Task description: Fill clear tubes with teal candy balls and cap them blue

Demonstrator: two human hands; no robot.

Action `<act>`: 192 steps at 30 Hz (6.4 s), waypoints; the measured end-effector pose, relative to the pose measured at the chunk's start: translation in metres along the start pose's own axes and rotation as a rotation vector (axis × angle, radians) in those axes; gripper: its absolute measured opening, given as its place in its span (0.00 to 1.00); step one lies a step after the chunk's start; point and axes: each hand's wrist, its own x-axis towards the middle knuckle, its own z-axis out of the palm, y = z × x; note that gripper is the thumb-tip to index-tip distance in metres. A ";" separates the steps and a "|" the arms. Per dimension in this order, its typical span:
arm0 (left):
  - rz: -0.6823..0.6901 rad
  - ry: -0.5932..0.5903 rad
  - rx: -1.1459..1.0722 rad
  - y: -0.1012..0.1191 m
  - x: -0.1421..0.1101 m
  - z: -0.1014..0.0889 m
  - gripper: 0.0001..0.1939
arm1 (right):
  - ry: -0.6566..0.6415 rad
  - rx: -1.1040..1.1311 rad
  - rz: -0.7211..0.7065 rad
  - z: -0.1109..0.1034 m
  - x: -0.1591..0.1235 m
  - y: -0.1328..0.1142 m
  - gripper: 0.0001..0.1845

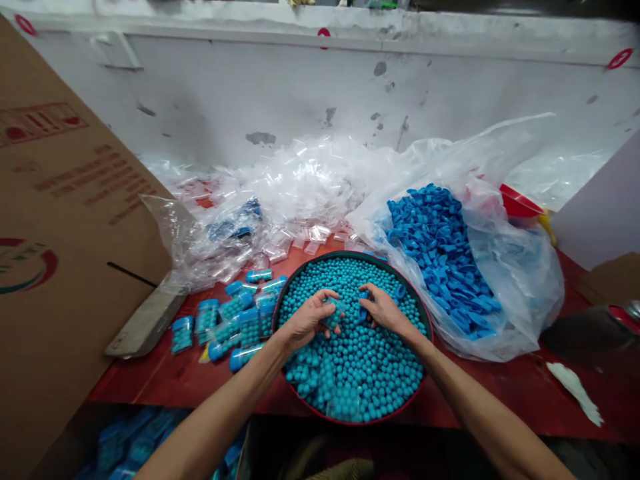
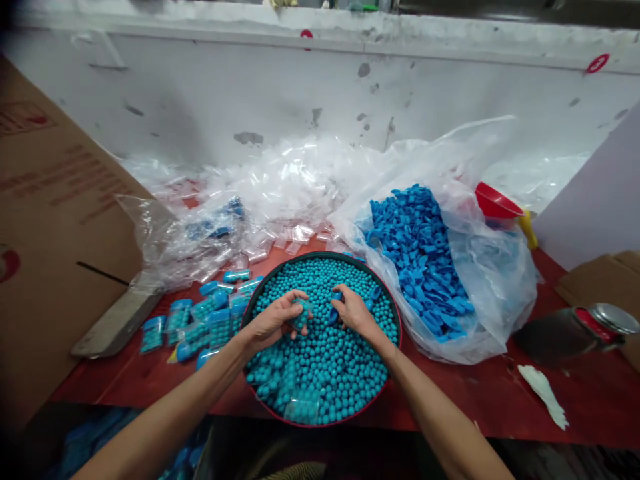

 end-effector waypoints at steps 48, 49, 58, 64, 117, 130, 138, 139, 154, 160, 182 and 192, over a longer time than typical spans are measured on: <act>0.068 0.112 0.059 0.012 -0.013 0.027 0.23 | 0.135 -0.477 -0.957 -0.010 -0.039 -0.032 0.16; 0.060 0.123 0.066 0.011 -0.013 0.028 0.22 | 0.130 -0.478 -0.959 -0.009 -0.040 -0.032 0.15; 0.118 0.220 0.249 0.005 -0.012 0.029 0.16 | 0.110 -0.100 -0.414 0.003 -0.039 -0.037 0.08; 0.119 0.140 0.236 0.013 -0.017 0.032 0.22 | -0.074 0.201 -0.106 -0.004 -0.036 -0.038 0.17; 0.291 0.321 0.660 0.003 -0.024 0.049 0.22 | 0.076 0.080 -0.304 -0.003 -0.053 -0.054 0.12; 0.267 0.210 0.645 0.016 -0.030 0.048 0.27 | -0.135 -0.105 -0.442 -0.022 -0.047 -0.060 0.12; 0.235 0.163 0.593 0.012 -0.033 0.052 0.20 | -0.123 -0.019 -0.409 -0.014 -0.055 -0.042 0.12; 0.237 0.176 0.594 0.010 -0.032 0.052 0.18 | -0.085 -0.025 -0.423 -0.010 -0.056 -0.040 0.11; 0.204 0.102 0.582 0.016 -0.037 0.040 0.14 | -0.183 0.603 -0.048 -0.019 -0.040 -0.056 0.28; 0.277 0.153 0.669 0.021 -0.036 0.042 0.29 | -0.088 0.167 -0.243 -0.007 -0.043 -0.055 0.22; 0.338 0.261 0.403 0.014 -0.024 0.054 0.09 | 0.036 -0.741 -0.581 0.014 -0.054 -0.064 0.46; 0.325 0.402 0.464 0.019 -0.030 0.026 0.11 | -0.025 -0.622 -0.495 0.025 -0.054 -0.062 0.45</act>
